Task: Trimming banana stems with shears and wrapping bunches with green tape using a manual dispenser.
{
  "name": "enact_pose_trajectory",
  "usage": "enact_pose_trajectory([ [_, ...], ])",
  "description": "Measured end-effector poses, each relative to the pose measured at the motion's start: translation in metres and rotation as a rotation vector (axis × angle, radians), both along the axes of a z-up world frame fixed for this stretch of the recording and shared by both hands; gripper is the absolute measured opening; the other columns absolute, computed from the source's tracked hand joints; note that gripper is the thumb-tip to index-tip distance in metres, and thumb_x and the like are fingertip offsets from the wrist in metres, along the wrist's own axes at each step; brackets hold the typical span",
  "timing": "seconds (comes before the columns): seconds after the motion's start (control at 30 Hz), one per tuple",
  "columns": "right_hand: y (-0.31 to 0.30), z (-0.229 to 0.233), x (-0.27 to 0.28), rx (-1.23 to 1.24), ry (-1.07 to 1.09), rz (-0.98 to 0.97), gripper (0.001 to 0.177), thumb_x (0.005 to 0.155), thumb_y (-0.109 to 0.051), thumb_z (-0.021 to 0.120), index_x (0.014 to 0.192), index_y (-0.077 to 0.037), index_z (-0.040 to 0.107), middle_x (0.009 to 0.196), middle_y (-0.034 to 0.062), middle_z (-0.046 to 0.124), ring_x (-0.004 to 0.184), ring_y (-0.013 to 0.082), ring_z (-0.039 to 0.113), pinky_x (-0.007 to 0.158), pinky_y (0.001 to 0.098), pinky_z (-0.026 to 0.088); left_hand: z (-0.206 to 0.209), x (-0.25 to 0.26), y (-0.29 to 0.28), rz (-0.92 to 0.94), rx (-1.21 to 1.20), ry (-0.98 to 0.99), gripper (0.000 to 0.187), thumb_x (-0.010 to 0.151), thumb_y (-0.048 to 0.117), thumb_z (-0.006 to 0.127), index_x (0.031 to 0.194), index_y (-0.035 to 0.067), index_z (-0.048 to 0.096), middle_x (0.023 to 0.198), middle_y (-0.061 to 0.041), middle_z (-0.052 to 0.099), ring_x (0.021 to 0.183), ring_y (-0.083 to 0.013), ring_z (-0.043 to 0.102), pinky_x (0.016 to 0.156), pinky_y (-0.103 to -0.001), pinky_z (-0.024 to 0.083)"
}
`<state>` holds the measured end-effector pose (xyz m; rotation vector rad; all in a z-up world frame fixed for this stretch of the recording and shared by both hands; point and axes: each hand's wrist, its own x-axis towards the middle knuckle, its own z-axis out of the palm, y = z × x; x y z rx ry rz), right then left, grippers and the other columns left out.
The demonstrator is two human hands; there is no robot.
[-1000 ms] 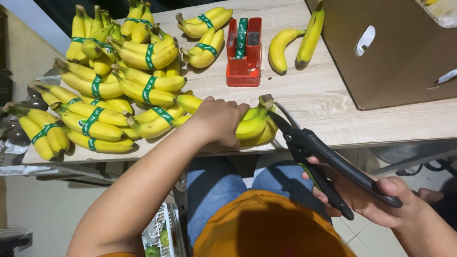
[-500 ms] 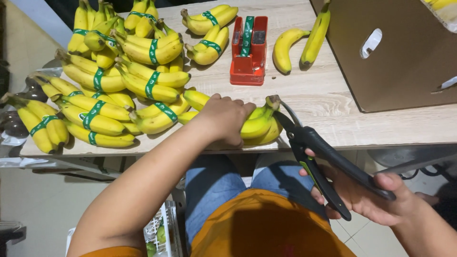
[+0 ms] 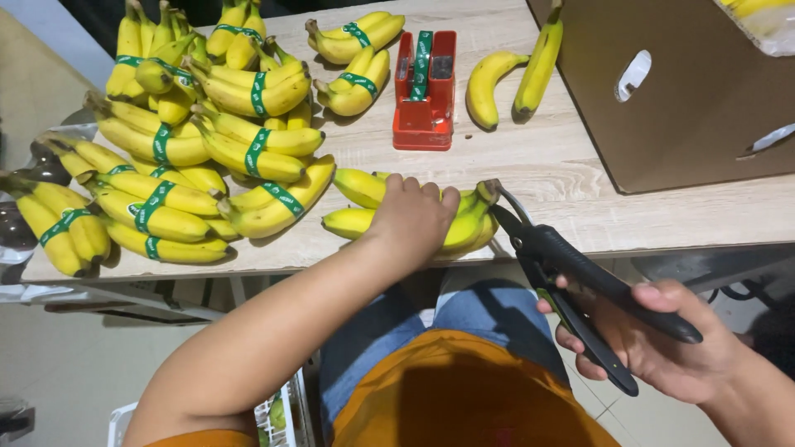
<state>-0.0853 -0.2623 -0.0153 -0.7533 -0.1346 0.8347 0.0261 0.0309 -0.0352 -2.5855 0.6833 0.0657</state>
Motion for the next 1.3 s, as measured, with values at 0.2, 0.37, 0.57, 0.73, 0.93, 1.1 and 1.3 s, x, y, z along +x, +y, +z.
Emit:
enact_pose_trajectory([
  [0.2,0.007,-0.001,0.007,-0.059,0.060,-0.066,0.072,0.080,-0.033,0.073,0.138,0.004,0.050,0.113,0.0307,0.059,0.072,0.0350,0.054,0.048,0.0392,0.050,-0.014,0.000,0.005,-0.030,-0.067,-0.114,0.045,0.092,0.021,0.054,0.136,0.014,0.052,0.112,-0.011,0.071,0.095,-0.0374,0.067,0.085,-0.053,0.043],
  [0.37,0.008,-0.010,0.008,-0.139,0.088,-0.144,0.055,0.077,-0.011,0.067,0.129,0.003,0.053,0.112,0.0325,0.061,0.062,0.0344,0.056,0.038,0.0363,0.050,-0.016,-0.003,0.005,-0.007,-0.096,-0.127,0.045,0.091,0.017,0.054,0.137,0.014,0.052,0.111,-0.012,0.071,0.095,-0.0379,0.067,0.087,-0.054,0.044],
  [0.57,0.010,-0.011,0.011,-0.258,0.066,-0.211,0.035,0.079,0.001,0.063,0.109,-0.002,0.046,0.106,0.0356,0.059,0.046,0.0257,0.049,0.028,0.0322,0.042,-0.016,-0.004,0.006,-0.030,-0.072,-0.157,0.050,0.088,0.023,0.060,0.136,0.013,0.051,0.108,-0.009,0.072,0.092,-0.0327,0.068,0.089,-0.046,0.040],
  [0.73,0.003,0.003,0.018,-0.172,0.050,-0.058,0.050,0.084,0.001,0.063,0.131,0.006,0.046,0.103,0.0342,0.057,0.043,0.0187,0.050,0.027,0.0266,0.042,0.000,-0.007,0.016,0.009,-0.188,-0.009,0.075,0.069,0.034,0.080,0.134,0.015,0.048,0.113,-0.011,0.068,0.099,-0.0365,0.065,0.093,-0.051,0.037],
  [0.93,-0.049,-0.017,0.032,-0.476,-0.222,-0.247,0.051,0.073,0.003,0.068,0.118,-0.015,0.054,0.103,0.0359,0.078,0.040,0.0263,0.054,0.027,0.0340,0.039,0.007,-0.004,0.037,0.031,-0.381,0.126,0.091,0.066,0.040,0.086,0.141,0.012,0.043,0.116,-0.013,0.066,0.104,-0.0413,0.063,0.091,-0.054,0.043],
  [1.1,-0.005,-0.012,0.078,-1.638,-0.521,-0.314,0.058,0.079,-0.022,0.073,0.129,-0.017,0.045,0.093,0.0180,0.054,0.075,0.0349,0.049,0.059,0.0471,0.035,0.007,-0.009,0.032,0.003,-0.366,0.067,0.093,0.064,0.041,0.084,0.142,0.011,0.043,0.117,-0.014,0.065,0.104,-0.0410,0.063,0.090,-0.055,0.043],
  [1.3,0.013,-0.033,0.109,-1.943,-0.713,-0.243,0.073,0.072,-0.041,0.077,0.133,-0.014,0.048,0.128,0.0223,0.062,0.121,0.0434,0.056,0.086,0.0579,0.050,0.010,-0.011,0.039,0.031,-0.439,0.095,0.095,0.071,0.070,0.072,0.139,0.011,0.044,0.120,-0.014,0.064,0.107,-0.0410,0.061,0.084,-0.056,0.042],
])
